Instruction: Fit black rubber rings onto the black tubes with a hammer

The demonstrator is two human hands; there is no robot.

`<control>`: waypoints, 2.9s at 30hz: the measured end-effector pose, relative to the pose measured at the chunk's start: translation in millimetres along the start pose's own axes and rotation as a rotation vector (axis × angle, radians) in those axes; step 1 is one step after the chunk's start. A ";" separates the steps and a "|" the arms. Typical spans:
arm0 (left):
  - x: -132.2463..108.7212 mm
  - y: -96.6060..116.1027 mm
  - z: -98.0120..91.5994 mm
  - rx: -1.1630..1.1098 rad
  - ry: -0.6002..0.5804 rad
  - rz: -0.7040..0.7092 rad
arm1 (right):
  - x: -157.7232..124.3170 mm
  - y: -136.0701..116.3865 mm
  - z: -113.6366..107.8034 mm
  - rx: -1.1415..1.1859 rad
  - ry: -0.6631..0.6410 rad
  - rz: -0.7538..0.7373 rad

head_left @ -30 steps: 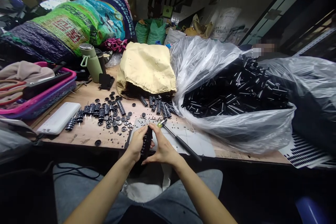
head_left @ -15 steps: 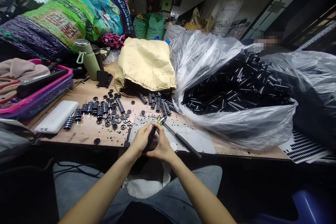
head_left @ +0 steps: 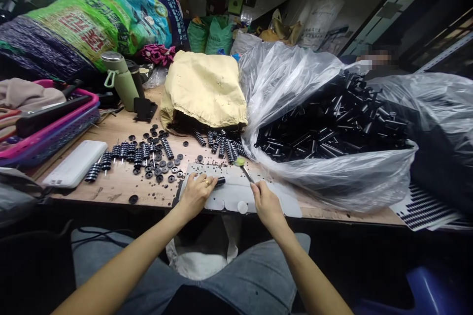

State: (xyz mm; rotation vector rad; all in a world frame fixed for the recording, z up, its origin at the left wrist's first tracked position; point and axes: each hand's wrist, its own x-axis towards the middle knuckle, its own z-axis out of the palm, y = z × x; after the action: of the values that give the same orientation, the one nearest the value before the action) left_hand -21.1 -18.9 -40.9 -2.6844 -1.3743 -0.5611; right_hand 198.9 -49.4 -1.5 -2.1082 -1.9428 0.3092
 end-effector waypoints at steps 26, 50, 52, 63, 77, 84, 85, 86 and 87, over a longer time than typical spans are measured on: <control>2.6 38.6 -8.3 -0.361 -0.170 -0.185 | -7.7 -31.9 5.2 0.005 -0.055 -0.150; 108.3 -50.2 -9.2 -0.985 0.028 -0.858 | 144.5 10.0 -10.2 0.041 0.339 -0.179; 95.4 -30.4 -14.5 -1.210 -0.003 -0.865 | 116.2 -2.5 0.5 0.097 0.387 -0.226; 56.5 17.9 -33.4 -1.535 -0.065 -0.792 | 23.1 -40.0 10.4 0.256 0.235 -0.600; 31.7 20.0 -39.2 -1.827 0.098 -0.911 | 13.6 -62.2 -3.0 0.566 0.089 -0.781; 30.6 28.8 -39.8 -1.911 0.175 -1.037 | 12.7 -64.6 5.9 0.570 -0.019 -0.792; 30.2 29.4 -41.5 -1.924 0.131 -1.050 | 12.6 -64.2 7.7 0.568 -0.025 -0.788; 30.0 30.0 -43.4 -1.933 0.095 -1.060 | 12.4 -63.9 9.1 0.563 -0.032 -0.780; 29.9 30.5 -45.1 -1.939 0.078 -1.069 | 12.2 -63.7 10.2 0.557 -0.043 -0.767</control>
State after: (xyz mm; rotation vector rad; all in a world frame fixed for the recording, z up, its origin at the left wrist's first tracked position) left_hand 6.2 -24.3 14.7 -1.5521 -3.0483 -3.3491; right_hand 136.6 -32.0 10.0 -0.9432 -2.1830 0.6293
